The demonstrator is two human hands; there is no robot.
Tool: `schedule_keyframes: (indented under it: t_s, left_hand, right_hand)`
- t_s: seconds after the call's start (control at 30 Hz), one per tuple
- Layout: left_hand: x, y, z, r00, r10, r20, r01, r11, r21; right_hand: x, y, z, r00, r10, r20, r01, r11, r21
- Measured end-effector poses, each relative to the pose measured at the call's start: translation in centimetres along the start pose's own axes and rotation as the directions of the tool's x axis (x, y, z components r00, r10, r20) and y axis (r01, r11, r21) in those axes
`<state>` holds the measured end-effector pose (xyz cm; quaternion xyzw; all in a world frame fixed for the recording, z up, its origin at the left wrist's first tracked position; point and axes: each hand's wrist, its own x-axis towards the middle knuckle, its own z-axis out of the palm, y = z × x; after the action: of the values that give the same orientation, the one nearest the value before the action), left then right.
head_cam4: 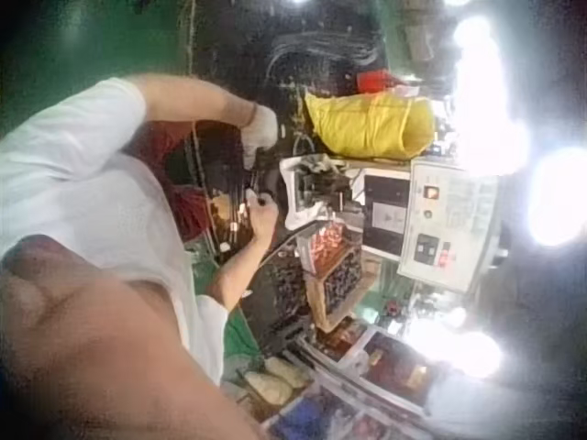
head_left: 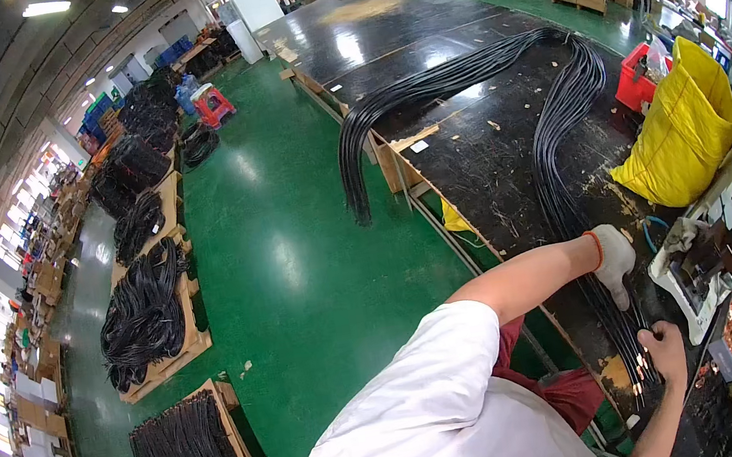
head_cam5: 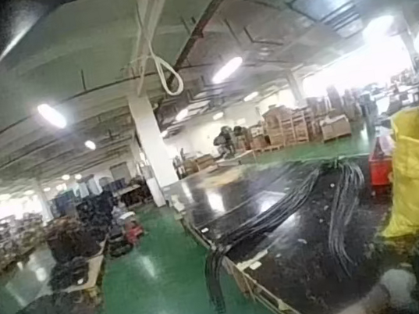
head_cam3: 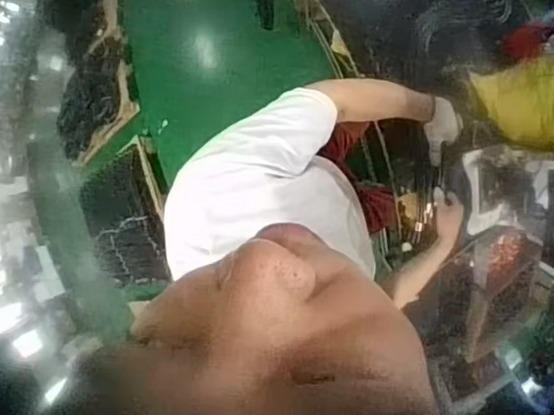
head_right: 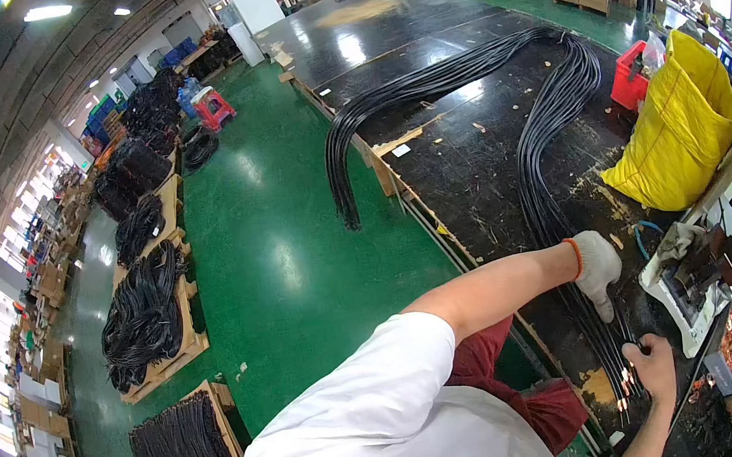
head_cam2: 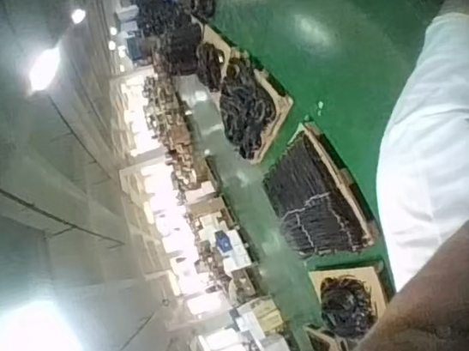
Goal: The person aligns a bundle of stripped cables on the workbench and attaches metal terminal connectors to the ends of the cables, crimping each connector in place using a benchtop crimping machine.
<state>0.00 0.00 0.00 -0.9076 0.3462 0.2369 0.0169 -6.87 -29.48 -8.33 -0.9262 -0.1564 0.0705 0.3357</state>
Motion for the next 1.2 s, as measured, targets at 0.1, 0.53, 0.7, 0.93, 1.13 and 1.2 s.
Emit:
schedule_keyframes:
  t_s: [0.1, 0.53, 0.7, 0.93, 1.13, 1.2]
  left_hand:
    - [0.9, 0.4, 0.8, 0.990, 0.092, -0.104, -0.093, 0.996, -0.003]
    - [-0.3, 1.1, 0.1, 0.922, 0.077, -0.379, -0.113, 0.991, -0.072]
    - [2.9, -0.1, 2.8, 0.714, 0.243, -0.657, -0.301, 0.953, 0.025]
    - [4.3, 1.6, 5.5, 0.683, 0.099, -0.724, -0.140, 0.990, 0.004]
    - [4.6, 1.5, 5.6, 0.854, 0.031, -0.519, -0.054, 0.998, -0.030]
    - [4.5, 1.5, 5.6, 0.847, 0.033, -0.531, -0.081, 0.994, -0.068]
  right_hand:
    - [-0.5, -1.9, -1.4, 0.995, 0.078, 0.054, -0.083, 0.991, 0.105]
    - [0.5, -5.1, -5.6, 0.953, -0.021, 0.302, -0.113, 0.901, 0.419]
    - [0.3, -3.6, -5.6, 0.906, 0.130, 0.402, -0.394, 0.605, 0.692]
    - [-1.6, -4.0, -5.0, 0.834, 0.143, 0.533, -0.510, 0.566, 0.647]
    - [-2.6, -2.5, -3.8, 0.785, 0.268, 0.558, -0.604, 0.529, 0.596]
    - [-2.7, -2.4, -3.5, 0.792, 0.281, 0.543, -0.592, 0.573, 0.567]
